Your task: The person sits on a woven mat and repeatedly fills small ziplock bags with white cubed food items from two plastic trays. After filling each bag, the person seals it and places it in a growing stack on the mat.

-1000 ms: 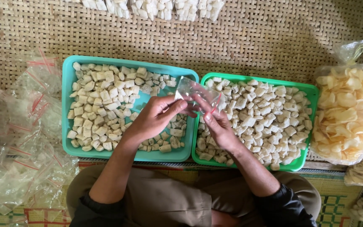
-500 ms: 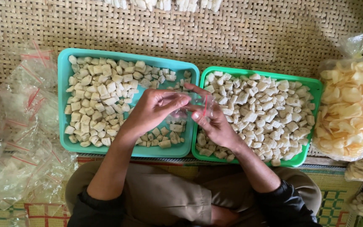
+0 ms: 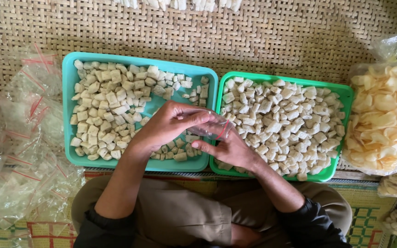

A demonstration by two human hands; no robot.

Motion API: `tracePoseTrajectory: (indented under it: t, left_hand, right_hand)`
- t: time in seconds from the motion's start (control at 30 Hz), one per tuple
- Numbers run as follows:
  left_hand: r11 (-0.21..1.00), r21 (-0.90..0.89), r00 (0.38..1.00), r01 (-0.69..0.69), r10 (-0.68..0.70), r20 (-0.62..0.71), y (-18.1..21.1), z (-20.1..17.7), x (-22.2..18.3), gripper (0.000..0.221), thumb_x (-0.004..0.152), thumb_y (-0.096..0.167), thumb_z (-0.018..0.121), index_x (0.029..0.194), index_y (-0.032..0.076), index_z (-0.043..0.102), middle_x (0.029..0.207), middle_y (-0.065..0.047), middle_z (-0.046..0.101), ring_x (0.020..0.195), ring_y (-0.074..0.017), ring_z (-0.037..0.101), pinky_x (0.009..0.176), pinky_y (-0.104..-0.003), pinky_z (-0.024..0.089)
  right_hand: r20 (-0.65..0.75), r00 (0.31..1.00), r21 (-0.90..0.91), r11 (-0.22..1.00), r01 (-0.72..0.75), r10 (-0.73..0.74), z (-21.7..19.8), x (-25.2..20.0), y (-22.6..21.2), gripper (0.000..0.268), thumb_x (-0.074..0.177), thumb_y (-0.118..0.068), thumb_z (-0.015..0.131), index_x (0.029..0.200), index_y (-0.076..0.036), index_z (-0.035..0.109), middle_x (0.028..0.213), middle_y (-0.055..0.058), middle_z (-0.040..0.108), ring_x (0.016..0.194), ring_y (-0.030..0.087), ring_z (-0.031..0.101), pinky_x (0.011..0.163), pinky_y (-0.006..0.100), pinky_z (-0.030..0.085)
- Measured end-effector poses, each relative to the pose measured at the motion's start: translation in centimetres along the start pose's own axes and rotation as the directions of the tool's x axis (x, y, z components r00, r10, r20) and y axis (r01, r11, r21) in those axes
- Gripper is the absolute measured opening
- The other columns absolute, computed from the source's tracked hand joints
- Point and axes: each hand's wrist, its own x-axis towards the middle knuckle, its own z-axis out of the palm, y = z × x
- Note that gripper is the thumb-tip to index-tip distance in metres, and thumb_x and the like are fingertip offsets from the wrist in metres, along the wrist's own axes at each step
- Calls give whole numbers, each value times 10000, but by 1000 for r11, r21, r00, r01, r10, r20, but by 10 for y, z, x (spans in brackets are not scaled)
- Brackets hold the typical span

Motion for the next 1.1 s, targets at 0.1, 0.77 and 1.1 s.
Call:
tracePoseTrajectory:
  t: [0.1, 0.77, 1.1]
  left_hand:
    - [999, -39, 1000, -7, 7, -11, -2, 1, -1, 302, 980, 249, 686, 1199, 51, 750, 1081, -187, 788, 937, -299, 756, 879, -428, 571]
    - [998, -44, 998, 33, -30, 60, 12, 0, -4, 574, 1069, 368, 430, 1521, 14, 430, 1378, -313, 561, 1240, -487, 599, 1050, -636, 450]
    - [987, -159, 996, 19, -5, 87, 5, -3, -3, 608, 1102, 398, 292, 1462, -57, 475, 1309, -368, 626, 1092, -482, 713, 984, -607, 541]
  right_hand:
    - [-45, 999, 68, 998, -9, 12, 2, -6, 9, 450, 866, -116, 821, 1279, 8, 694, 1247, 258, 692, 1178, 456, 650, 1060, 690, 454]
    - [-61, 991, 265, 960, -96, 116, -11, -11, 12, 491, 1123, -231, 405, 1583, -62, 378, 1631, 248, 269, 1371, 463, 484, 1048, 645, 468]
    - [1, 1000, 135, 991, -15, 15, -6, 13, -29, 339, 1035, -196, 604, 1347, -81, 672, 1431, 344, 404, 1398, 565, 410, 1102, 720, 410]
